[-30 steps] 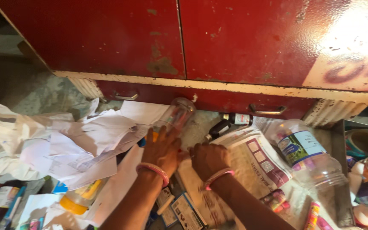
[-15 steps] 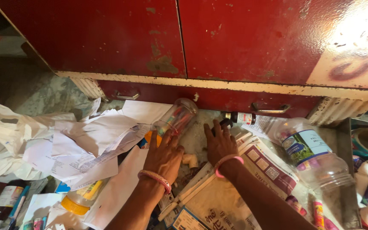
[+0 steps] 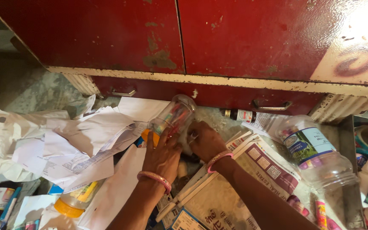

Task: The person sorts through a cluttered pile of items on the floor, including papers, pens, plastic bottles, and small boxes. They pick up and examine various objects, such as a notepad, a pen, and a plastic bottle, before placing them back down or moving them aside.

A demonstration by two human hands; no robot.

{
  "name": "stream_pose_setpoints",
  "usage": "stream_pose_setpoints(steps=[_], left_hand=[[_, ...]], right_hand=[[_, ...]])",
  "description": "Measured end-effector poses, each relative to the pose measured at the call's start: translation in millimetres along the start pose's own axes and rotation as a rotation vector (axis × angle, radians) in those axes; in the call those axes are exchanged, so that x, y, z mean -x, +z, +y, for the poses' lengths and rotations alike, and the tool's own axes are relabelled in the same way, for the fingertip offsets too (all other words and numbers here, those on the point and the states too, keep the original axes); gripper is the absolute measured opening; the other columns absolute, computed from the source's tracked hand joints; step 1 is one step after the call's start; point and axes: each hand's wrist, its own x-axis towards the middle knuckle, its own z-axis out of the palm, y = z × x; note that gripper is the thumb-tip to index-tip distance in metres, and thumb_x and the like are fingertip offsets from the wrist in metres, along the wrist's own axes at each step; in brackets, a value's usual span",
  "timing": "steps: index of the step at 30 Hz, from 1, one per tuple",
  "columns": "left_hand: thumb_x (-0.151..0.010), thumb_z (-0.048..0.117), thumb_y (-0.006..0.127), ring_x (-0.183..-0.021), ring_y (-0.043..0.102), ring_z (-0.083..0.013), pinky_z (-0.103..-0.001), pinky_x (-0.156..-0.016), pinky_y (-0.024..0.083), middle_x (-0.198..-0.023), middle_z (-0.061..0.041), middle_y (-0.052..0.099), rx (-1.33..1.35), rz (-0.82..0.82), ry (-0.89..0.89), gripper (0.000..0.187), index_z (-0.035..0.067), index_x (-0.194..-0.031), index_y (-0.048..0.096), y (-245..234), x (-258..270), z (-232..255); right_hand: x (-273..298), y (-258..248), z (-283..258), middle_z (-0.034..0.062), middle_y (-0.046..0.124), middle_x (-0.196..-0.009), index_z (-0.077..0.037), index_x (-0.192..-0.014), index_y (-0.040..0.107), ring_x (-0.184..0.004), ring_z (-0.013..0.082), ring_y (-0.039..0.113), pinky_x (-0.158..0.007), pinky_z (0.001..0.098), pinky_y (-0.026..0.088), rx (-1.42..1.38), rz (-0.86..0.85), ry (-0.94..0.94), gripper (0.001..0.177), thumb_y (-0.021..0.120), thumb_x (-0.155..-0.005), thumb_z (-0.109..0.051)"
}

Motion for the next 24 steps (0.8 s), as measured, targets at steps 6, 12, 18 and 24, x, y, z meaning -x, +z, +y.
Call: stream_pose_setpoints(steps=[6,12,18,24], left_hand=[[-0.077,0.007,0.069,-0.152,0.023,-0.0305,-0.066,-0.116,0.016,-0.152,-0.006,0.048,-0.018,-0.018,0.022,0.044,0.011,-0.12,0.07,2,2,-4],[-0.08,0.008,0.068,-0.148,0.024,-0.0302,-0.061,-0.115,0.021,-0.148,-0.007,0.051,-0.016,0.002,0.013,0.037,0.008,-0.117,0.07,8,-3,-2],[-0.084,0.01,0.065,-0.146,0.027,-0.0294,-0.064,-0.113,0.023,-0.136,-0.004,0.058,0.046,0.114,-0.01,0.027,0.009,-0.109,0.073,15,-10,3],[-0.085,0.013,0.065,-0.137,0.043,-0.0341,-0.058,-0.111,0.033,-0.13,-0.01,0.062,0.242,0.224,-0.009,0.026,0.009,-0.11,0.07,15,-3,-2]], right_hand=[[-18,-28,40,0.0239,0.046,-0.143,-0.016,-0.144,0.044,-0.13,0.0447,0.049,-0.104,0.0534,0.044,0.57,0.184,0.282,0.072,0.076,-0.08,-0.019],[-18,-63,83,0.0208,0.046,-0.143,-0.013,-0.146,0.045,-0.135,0.0428,0.045,-0.103,0.0558,0.045,0.687,0.126,0.278,0.076,0.078,-0.077,-0.023],[-32,-53,60,0.0193,0.058,-0.131,-0.012,-0.126,0.063,-0.119,0.0396,0.056,-0.097,0.0498,0.049,0.845,-0.129,0.257,0.045,0.073,-0.083,-0.02],[-12,-31,-16,0.0126,0.067,-0.117,-0.014,-0.125,0.064,-0.115,0.0342,0.061,-0.098,0.0526,0.045,0.593,0.062,-0.073,0.049,0.075,-0.077,-0.022]])
